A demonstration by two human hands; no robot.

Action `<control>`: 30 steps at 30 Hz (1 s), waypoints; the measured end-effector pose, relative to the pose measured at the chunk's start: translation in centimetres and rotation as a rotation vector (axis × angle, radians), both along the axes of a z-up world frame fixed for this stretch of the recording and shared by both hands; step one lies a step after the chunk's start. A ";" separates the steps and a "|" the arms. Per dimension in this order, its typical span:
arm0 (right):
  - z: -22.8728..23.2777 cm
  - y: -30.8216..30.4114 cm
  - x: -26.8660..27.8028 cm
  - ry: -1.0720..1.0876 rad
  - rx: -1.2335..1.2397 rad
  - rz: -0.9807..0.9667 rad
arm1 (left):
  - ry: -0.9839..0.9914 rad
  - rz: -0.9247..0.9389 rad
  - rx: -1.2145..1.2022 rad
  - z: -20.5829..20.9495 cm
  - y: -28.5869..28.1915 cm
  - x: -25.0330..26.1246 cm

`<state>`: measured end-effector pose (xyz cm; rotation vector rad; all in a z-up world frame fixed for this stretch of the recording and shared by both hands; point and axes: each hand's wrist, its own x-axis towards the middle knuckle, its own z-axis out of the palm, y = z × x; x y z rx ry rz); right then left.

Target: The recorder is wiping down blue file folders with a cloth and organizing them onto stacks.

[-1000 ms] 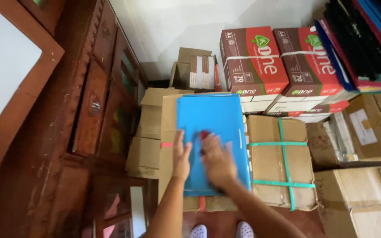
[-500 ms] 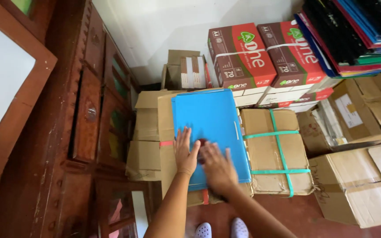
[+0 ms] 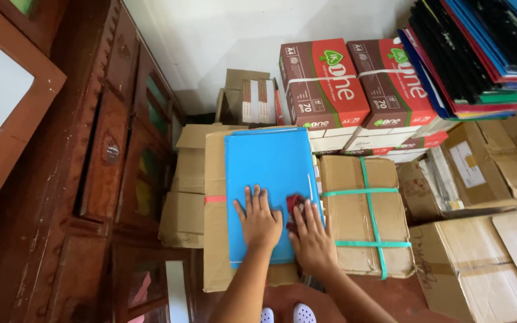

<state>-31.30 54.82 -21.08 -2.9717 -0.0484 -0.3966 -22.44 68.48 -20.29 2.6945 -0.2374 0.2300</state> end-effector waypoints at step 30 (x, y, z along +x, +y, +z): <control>0.8 -8.9 3.5 0.016 0.277 0.060 | -0.108 0.267 -0.088 -1.7 -3.5 -1.8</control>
